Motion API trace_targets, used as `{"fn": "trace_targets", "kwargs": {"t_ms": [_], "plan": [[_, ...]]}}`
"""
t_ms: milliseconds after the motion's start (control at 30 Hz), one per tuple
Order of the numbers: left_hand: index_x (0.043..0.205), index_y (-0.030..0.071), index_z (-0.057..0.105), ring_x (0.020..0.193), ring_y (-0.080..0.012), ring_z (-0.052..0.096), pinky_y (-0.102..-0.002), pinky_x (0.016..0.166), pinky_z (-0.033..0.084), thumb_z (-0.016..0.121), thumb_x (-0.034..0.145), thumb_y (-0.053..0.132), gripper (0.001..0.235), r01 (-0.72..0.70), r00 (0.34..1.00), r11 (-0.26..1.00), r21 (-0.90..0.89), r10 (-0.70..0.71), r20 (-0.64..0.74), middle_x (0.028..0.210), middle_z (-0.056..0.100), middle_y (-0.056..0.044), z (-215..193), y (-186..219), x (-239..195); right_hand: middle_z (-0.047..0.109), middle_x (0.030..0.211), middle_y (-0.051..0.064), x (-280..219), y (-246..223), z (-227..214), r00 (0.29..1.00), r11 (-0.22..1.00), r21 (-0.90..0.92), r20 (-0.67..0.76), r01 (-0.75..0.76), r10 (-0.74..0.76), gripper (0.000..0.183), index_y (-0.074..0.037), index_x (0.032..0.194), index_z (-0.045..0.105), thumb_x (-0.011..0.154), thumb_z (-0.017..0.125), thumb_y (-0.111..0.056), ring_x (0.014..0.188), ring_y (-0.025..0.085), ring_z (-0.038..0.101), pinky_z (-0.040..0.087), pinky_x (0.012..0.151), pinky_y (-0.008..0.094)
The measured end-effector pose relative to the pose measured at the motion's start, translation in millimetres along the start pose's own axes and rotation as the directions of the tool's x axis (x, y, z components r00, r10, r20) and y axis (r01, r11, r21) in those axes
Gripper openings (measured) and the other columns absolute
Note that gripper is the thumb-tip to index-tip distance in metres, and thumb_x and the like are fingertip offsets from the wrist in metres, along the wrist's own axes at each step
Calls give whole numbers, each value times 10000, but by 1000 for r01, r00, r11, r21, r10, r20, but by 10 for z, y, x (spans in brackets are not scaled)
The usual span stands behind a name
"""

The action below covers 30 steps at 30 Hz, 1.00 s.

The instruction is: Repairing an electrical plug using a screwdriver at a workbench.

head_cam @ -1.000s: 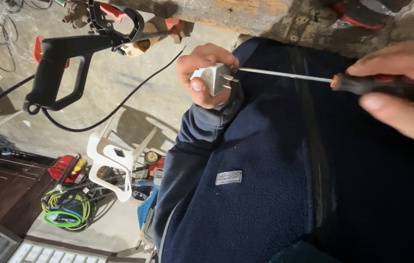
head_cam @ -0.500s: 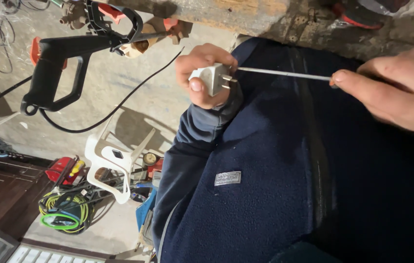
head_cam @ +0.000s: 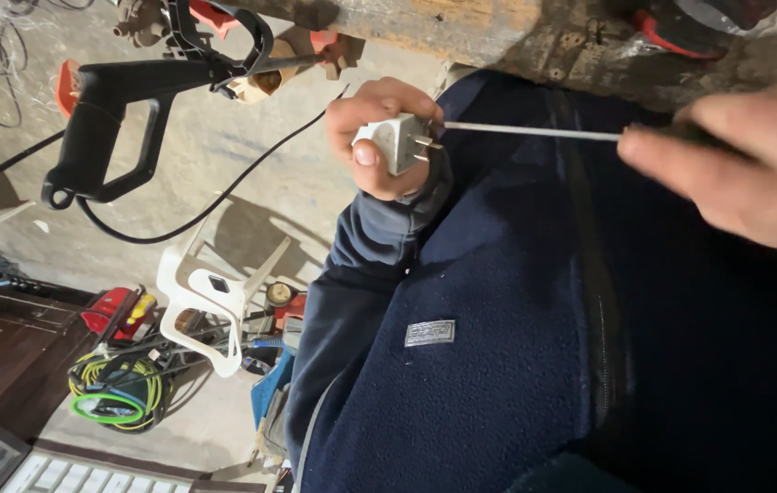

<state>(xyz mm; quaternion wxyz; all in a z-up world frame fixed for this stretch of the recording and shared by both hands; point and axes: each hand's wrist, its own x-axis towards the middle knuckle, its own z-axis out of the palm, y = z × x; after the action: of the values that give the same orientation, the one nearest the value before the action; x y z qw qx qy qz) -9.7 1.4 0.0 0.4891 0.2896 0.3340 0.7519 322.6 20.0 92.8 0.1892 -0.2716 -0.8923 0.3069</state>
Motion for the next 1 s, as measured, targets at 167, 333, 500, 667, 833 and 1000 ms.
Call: {"fn": "trace_targets", "kwargs": {"t_ms": [167,333,500,667,833,1000], "plan": [[1043,22,527,596,-268,588,-354,517,496,541,1047,406,384,-55,999,998,27,54,4,835,653,-233,-41,-52,-7,682,856,187,501,-231,-172,993,993,-14,-27,-116,115,456,21,1159,715,739,822,-121,672,309,632,511,606,420],[1047,18,522,614,-285,607,-370,538,517,554,1035,401,384,-22,1000,999,27,22,2,849,652,-239,-7,-57,-12,661,855,83,542,-311,-136,894,894,-58,48,-443,446,367,-40,1260,751,924,860,-139,734,224,624,503,676,336],[1029,20,518,618,-285,602,-338,516,502,599,1030,399,387,-44,998,989,144,50,-39,819,647,-254,-38,-108,-70,670,750,65,665,-58,-128,960,837,-524,-117,157,-253,244,14,945,819,764,865,-143,624,222,633,485,533,343],[1035,25,512,614,-277,608,-342,546,504,613,1025,460,447,-22,995,985,173,39,-96,811,656,-252,57,-85,-58,700,853,70,997,-372,-330,993,891,-437,-33,-120,118,306,-38,979,789,758,869,-235,731,239,685,540,610,332],[1037,22,514,621,-281,624,-354,584,529,623,1020,492,483,15,996,976,218,5,-91,843,663,-259,113,-51,-52,686,953,27,793,-272,-165,972,907,-362,11,-214,234,303,-61,1077,761,888,905,-250,804,198,668,540,680,312],[1056,16,520,631,-275,633,-352,588,539,596,1041,440,431,47,992,981,191,-23,-126,868,659,-226,162,-88,-58,691,937,22,714,-166,-14,999,811,-583,-20,-49,46,260,-95,1019,739,911,872,-291,801,196,653,557,694,321]]}}
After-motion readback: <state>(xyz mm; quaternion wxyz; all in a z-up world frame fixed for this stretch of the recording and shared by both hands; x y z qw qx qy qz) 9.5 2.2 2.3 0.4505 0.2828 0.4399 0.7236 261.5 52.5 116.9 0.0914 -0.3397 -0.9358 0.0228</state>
